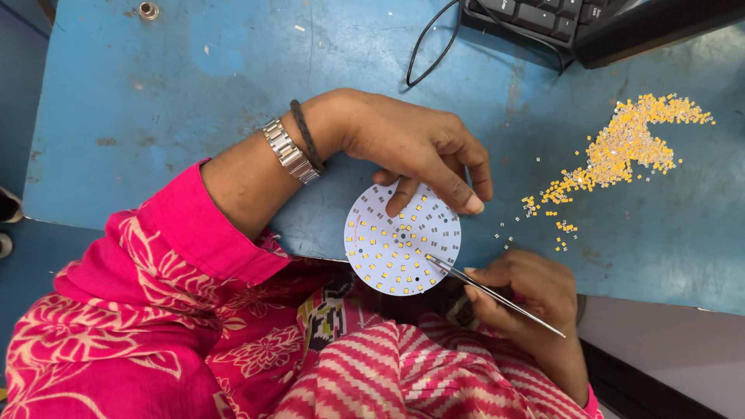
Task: The person uses tweezers to pick small yellow LED components from a pile on a blue table and places them into designated spots on a circular LED board. The person completes one board and then begins working on a second board in the same manner.
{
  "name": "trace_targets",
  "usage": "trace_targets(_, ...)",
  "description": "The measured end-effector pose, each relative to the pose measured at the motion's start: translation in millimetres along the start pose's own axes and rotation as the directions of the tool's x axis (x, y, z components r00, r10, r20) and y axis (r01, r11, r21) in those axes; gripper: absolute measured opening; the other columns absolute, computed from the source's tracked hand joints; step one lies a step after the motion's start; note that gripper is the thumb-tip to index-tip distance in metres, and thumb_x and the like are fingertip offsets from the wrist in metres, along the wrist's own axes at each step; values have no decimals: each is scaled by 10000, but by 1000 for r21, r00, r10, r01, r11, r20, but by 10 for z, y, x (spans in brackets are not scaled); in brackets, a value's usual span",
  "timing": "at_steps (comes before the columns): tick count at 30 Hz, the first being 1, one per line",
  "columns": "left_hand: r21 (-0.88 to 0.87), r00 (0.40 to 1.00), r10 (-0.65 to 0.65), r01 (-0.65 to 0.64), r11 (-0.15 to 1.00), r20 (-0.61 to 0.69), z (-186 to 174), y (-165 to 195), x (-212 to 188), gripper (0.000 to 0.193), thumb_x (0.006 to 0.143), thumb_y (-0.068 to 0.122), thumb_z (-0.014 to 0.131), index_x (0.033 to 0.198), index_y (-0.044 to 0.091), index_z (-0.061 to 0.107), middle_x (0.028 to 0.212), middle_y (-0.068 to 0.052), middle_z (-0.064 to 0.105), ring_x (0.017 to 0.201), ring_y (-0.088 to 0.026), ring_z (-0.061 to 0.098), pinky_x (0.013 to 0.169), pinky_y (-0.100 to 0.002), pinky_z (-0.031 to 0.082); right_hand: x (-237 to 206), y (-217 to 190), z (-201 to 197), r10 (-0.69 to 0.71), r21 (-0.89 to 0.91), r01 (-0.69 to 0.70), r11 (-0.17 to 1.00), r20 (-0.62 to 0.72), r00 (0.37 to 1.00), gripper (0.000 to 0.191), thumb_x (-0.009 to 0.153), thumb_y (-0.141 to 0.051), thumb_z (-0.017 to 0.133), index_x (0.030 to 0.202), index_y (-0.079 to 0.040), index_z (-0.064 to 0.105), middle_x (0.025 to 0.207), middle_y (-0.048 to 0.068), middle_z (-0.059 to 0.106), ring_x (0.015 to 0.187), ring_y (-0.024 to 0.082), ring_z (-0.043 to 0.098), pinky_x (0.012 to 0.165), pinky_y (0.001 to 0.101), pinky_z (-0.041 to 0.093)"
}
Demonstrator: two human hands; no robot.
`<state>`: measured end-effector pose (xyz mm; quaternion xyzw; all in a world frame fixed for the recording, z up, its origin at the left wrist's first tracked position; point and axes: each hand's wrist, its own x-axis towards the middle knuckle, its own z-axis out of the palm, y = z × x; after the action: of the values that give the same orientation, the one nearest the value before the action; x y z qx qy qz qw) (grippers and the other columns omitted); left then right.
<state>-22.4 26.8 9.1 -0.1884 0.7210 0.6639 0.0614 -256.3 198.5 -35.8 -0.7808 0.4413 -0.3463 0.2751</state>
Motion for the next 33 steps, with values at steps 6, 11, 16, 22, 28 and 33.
trace_targets(6, -17, 1000, -3, 3, 1000, -2, 16, -31, -15, 572, 833, 423, 669, 1280, 67, 655, 1074, -76, 798, 483, -147, 718, 329, -253, 431, -4, -48, 58, -33, -39, 32, 999, -11, 999, 177, 708, -52, 826, 822, -13, 696, 673, 72, 661, 562, 182, 640, 525, 297, 449)
trace_targets(11, -34, 1000, -18, 18, 999, 7, 12, -51, -28, 582, 841, 418, 663, 1304, 66, 645, 1091, -87, 795, 508, -140, 725, 346, -241, 442, -109, 13, 44, -18, 1, 18, 1000, -34, 999, 179, 711, -73, 825, 830, -19, 701, 681, 64, 664, 562, 173, 631, 531, 285, 446)
trace_targets(16, -42, 997, 69, -68, 997, 18, -44, -88, -36, 581, 892, 408, 654, 1348, 49, 615, 1152, -95, 779, 568, -125, 753, 382, -220, 464, -485, 272, -137, 67, -60, -97, 993, -377, 924, 182, 811, -66, 801, 899, 28, 672, 758, 80, 653, 630, 131, 587, 547, 226, 431)
trace_targets(22, -65, 994, -84, 80, 995, -70, -175, -131, -165, 619, 841, 374, 661, 1388, 89, 617, 1108, -95, 818, 449, -128, 702, 324, -226, 414, -981, 502, -524, 288, 15, -328, 945, -512, 809, 127, 884, -37, 774, 911, 41, 678, 799, 71, 657, 621, 93, 557, 578, 212, 411)
trace_targets(28, -148, 993, -107, 100, 984, -41, -182, -145, -189, 645, 817, 418, 660, 1372, 98, 589, 1130, -68, 804, 471, -132, 692, 285, -217, 412, -972, 496, -514, 173, -75, -227, 971, -436, 883, 177, 816, -78, 814, 875, 23, 682, 790, 77, 681, 634, 110, 559, 595, 245, 402)
trace_targets(33, -199, 995, -103, 100, 975, -3, -164, -166, -179, 648, 814, 376, 643, 1394, 93, 580, 1137, -92, 804, 478, -131, 684, 297, -211, 411, -866, 460, -538, 123, -156, -198, 968, -393, 911, 195, 785, -88, 829, 860, 21, 685, 788, 91, 707, 607, 119, 576, 578, 252, 413)
